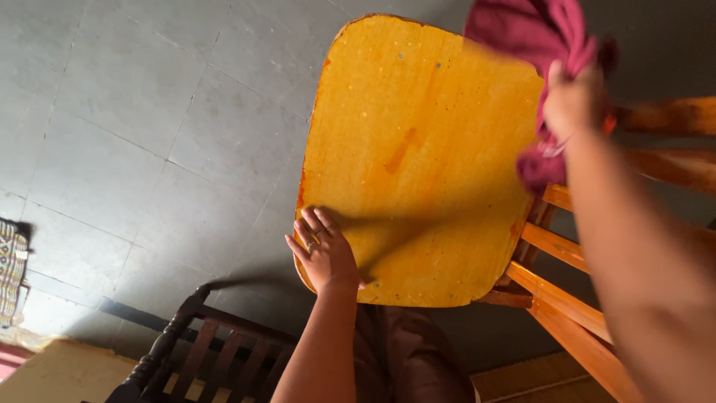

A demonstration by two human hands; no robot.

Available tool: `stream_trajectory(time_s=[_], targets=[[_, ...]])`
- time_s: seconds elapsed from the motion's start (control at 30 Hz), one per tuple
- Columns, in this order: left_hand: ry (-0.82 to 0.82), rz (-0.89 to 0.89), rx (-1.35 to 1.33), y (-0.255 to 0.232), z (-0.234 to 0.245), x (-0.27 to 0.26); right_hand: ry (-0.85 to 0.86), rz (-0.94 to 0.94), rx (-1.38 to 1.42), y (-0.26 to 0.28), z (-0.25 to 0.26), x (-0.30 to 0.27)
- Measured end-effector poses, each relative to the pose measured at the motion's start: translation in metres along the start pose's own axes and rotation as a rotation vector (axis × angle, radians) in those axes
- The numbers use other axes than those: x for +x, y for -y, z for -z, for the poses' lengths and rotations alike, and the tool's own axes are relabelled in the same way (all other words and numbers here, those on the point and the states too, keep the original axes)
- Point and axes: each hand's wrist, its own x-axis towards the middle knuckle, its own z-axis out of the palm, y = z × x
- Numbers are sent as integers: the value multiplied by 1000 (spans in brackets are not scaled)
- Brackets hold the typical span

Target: The person wipes a wooden chair with a maroon cloth, cleaning the backrest, seat, and legs. The person moves the chair slightly to access different parts and continues wiping until the end of the clip.

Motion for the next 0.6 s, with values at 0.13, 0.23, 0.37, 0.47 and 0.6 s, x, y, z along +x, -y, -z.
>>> stream_trajectory(time_s=[0.13, 0.23, 0.37, 0.47, 0.6], targets=[[-2, 5, 32, 3, 9, 5, -150, 625, 425, 25, 8, 12], [68, 3, 35, 2, 7, -8, -135, 439, 116, 6, 20, -18], [68, 19, 52, 2, 16, -5, 69, -38, -230, -7, 39, -9], [53, 27, 49, 0, 11, -5, -36, 112, -238, -21, 36, 11], [69, 16, 40, 1, 13, -7, 40, 332, -524, -32, 39, 33]])
